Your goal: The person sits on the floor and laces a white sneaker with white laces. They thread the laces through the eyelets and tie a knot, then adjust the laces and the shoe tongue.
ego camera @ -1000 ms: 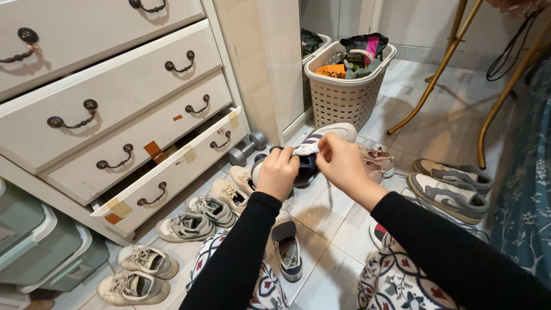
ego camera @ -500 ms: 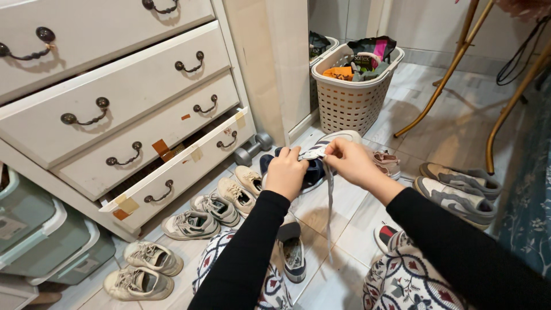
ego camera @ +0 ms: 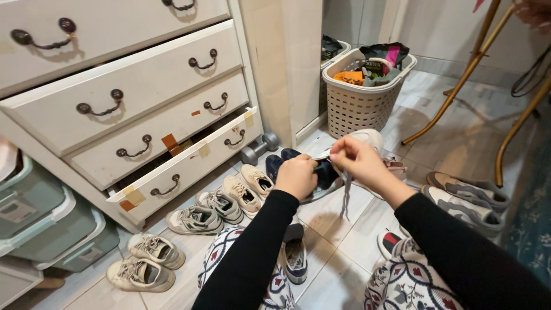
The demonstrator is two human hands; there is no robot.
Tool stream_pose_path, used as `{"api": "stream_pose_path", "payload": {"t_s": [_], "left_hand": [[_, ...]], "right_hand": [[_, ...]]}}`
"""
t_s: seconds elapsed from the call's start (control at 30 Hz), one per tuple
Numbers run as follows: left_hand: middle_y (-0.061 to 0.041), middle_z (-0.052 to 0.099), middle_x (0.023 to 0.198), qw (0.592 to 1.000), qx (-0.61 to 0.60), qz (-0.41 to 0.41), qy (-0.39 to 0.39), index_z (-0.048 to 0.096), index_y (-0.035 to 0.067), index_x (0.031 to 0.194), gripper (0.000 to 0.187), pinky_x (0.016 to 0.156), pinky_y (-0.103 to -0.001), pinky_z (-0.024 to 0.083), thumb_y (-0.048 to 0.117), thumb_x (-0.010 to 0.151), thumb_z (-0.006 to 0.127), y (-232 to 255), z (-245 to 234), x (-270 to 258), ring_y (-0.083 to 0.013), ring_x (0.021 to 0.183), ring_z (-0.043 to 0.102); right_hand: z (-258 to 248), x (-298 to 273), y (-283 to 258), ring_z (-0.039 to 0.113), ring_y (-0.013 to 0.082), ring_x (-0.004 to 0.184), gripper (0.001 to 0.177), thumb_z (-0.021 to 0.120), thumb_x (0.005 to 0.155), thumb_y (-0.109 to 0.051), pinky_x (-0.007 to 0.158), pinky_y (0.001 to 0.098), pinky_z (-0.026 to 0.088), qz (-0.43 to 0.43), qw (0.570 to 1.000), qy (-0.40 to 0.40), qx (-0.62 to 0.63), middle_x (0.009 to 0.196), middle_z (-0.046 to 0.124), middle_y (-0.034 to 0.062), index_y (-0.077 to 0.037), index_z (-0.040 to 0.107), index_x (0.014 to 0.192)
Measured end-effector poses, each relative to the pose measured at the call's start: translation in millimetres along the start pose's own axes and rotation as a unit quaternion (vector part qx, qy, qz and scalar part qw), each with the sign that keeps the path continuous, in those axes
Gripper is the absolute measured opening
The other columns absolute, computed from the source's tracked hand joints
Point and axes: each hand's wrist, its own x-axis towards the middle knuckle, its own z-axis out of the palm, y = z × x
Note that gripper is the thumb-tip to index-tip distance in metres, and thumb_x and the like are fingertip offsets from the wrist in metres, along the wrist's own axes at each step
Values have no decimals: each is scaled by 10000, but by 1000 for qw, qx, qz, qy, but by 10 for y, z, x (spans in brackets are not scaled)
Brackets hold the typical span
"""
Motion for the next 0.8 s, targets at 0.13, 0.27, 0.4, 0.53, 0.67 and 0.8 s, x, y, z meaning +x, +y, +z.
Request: {"api": "stream_pose_path", "payload": {"t_s": [0.13,0.27,0.4,0.53,0.67,0.8], "left_hand": [[-117,687,814,998,37,41,13,739,67,757,86,720,-453,554,101,724,668,-42,77,-29,-327,796,700],[-106,674,798,993,89,74,25,728,88,745,60,719,-424,548,111,760,675,-106,98,-52,-306,765,693],[-96,673,818,990,119,80,13,726,98,748,77,710,-411,536,146,790,682,-135,99,-84,-287,759,687],[-82,669,851,985,139,97,9,721,99,771,78,730,-402,538,144,814,674,-127,139,-105,-270,799,682],[-73,662,865,987,125,100,5,727,103,803,62,728,-401,538,125,792,669,-161,154,-98,-268,820,672],[-76,658,857,989,99,111,1,720,96,798,50,731,-408,537,123,778,683,-203,176,-55,-273,829,668]], "right_hand": [[91,-50,-145,636,152,629,206,737,844,-182,598,315,510,-98,961,59,-252,712,668,57,-39,653,966],[105,32,-105,649,153,611,239,752,858,-242,580,331,517,5,968,56,-246,697,685,51,-22,665,894],[63,192,71,631,157,581,349,672,959,-318,547,348,522,134,985,2,-110,665,656,55,7,676,833],[-35,277,286,598,142,600,390,693,961,-322,562,340,502,145,975,-3,-169,660,655,42,28,724,794],[-159,322,481,593,117,605,310,686,951,-296,571,310,491,198,980,-29,-14,694,663,9,-21,725,814],[-199,349,616,540,100,635,252,694,979,-293,600,261,408,226,963,-21,148,736,642,-13,-77,709,850]]}}
